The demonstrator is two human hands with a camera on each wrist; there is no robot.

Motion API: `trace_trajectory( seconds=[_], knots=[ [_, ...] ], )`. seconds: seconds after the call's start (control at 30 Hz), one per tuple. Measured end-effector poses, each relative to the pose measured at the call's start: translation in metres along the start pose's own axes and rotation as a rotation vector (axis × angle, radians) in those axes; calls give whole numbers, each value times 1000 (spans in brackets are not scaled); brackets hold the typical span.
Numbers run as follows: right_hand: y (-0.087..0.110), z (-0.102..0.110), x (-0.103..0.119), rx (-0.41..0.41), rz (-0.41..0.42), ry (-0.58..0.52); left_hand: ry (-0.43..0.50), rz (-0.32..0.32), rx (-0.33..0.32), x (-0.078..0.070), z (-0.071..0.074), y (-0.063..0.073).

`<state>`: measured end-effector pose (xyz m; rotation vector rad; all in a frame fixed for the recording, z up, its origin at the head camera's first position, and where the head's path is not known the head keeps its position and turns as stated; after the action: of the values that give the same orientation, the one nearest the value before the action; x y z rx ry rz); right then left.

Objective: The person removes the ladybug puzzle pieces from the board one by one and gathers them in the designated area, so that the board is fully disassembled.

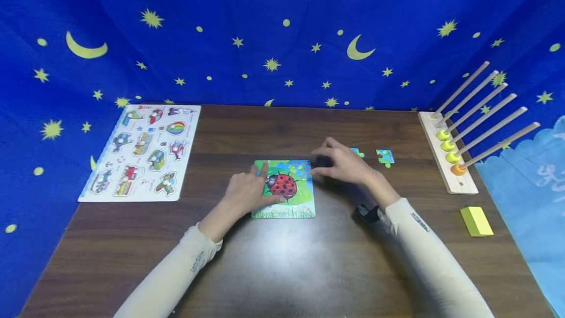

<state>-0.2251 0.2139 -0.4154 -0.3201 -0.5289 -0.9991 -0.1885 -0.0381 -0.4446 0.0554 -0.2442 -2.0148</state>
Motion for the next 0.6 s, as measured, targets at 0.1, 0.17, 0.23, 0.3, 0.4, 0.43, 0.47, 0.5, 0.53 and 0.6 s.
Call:
trace_trajectory(
  seconds=[0.1,0.17,0.23,0.3,0.4,0.43,0.47,0.5,0.53,0.6],
  knots=[
    [-13,-21,22,63,51,-16,10,10,-12,3,0,1],
    [-22,-32,31,85,66,0,13,23,-10,5,1,3],
    [-29,-40,37,94,70,6,12,33,1,6,0,7],
    [-35,-47,40,95,81,12,8,40,26,8,-1,11],
    [-44,-54,44,91,96,18,13,51,54,8,-3,15],
    [-47,-56,45,93,99,23,14,55,55,7,-3,15],
    [-49,-58,47,95,102,29,17,59,52,7,-3,16],
    [-51,-60,48,98,101,33,20,63,48,7,-3,17],
    [-53,-62,50,100,97,40,24,67,46,7,-3,17],
    [-56,-65,51,104,96,55,32,73,36,7,-4,18]
  ],
)
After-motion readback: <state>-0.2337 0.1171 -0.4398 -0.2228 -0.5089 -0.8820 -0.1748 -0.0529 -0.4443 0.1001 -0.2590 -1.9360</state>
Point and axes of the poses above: each hand's wrist, its own y-axis away from the middle knuckle, its own z-axis out of the back of the hand, x = y × z, the point moved 3 cm from there along -y, towards the middle knuckle, and after that the axes turned 7 degrees about -y, right-handed, at the moved point
